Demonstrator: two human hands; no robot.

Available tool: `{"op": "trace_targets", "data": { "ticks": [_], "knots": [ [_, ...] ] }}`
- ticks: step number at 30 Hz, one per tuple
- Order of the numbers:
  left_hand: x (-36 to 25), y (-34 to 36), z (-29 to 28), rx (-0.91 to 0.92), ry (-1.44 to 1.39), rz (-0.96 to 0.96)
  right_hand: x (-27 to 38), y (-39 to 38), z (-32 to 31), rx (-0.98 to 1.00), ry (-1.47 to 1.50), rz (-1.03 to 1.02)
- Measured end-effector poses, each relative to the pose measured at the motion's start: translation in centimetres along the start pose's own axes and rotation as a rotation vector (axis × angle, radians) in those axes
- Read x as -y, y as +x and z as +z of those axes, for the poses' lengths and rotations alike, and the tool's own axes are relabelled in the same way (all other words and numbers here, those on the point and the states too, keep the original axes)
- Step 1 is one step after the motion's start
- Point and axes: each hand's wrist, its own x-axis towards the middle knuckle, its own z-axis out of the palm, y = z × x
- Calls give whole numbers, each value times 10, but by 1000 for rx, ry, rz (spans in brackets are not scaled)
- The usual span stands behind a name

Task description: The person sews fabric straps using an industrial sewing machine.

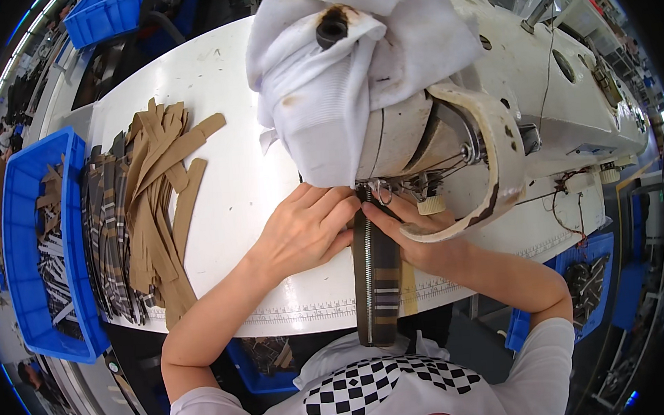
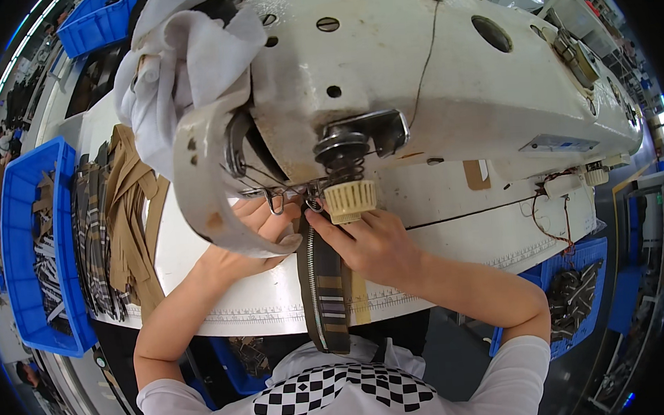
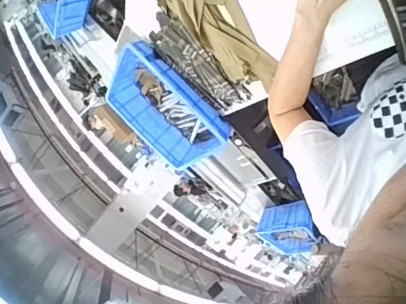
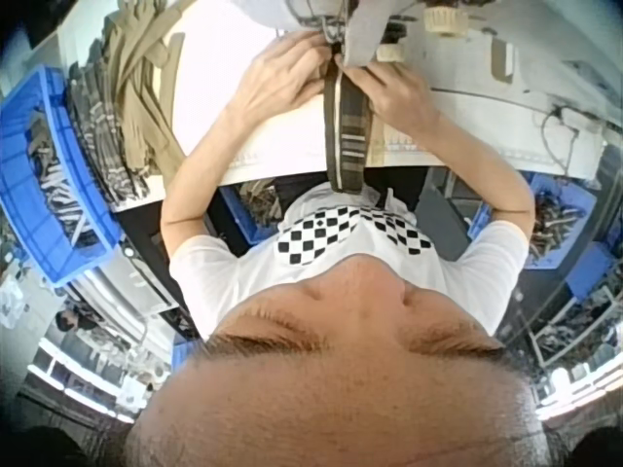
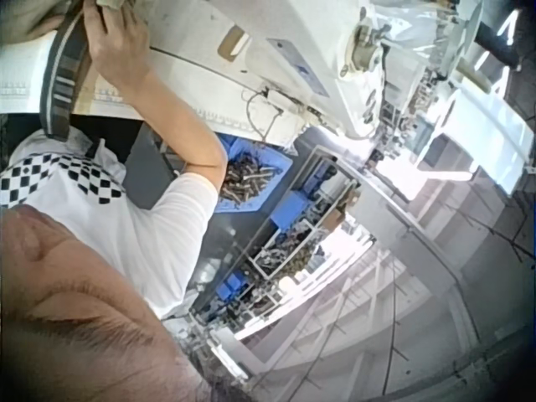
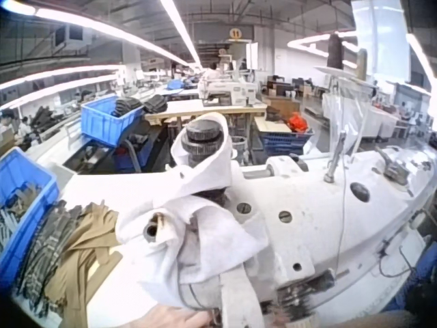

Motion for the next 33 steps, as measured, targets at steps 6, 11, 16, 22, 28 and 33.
{"op": "trace_targets", "data": {
  "ticks": [6, 11, 16, 22, 28, 33],
  "knots": [
    [-1, 4, 0, -87, 14, 25, -2, 2, 2, -25, -5, -36],
    [0, 0, 1, 16, -25, -6, -4, -4, 8, -2, -10, 9],
    [3, 2, 3, -17, -16, 14, -5, -1, 7, -9, -38, 18],
    [3, -5, -6, 14, -36, -8, 1, 1, 8, 114, -58, 123],
    [6, -26, -35, -102, -31, -113, -2, 2, -7, -48, 5, 142],
    [70, -128, -141, -164, 859, -1065, -5, 9, -6, -133, 56, 116]
  ]
}}
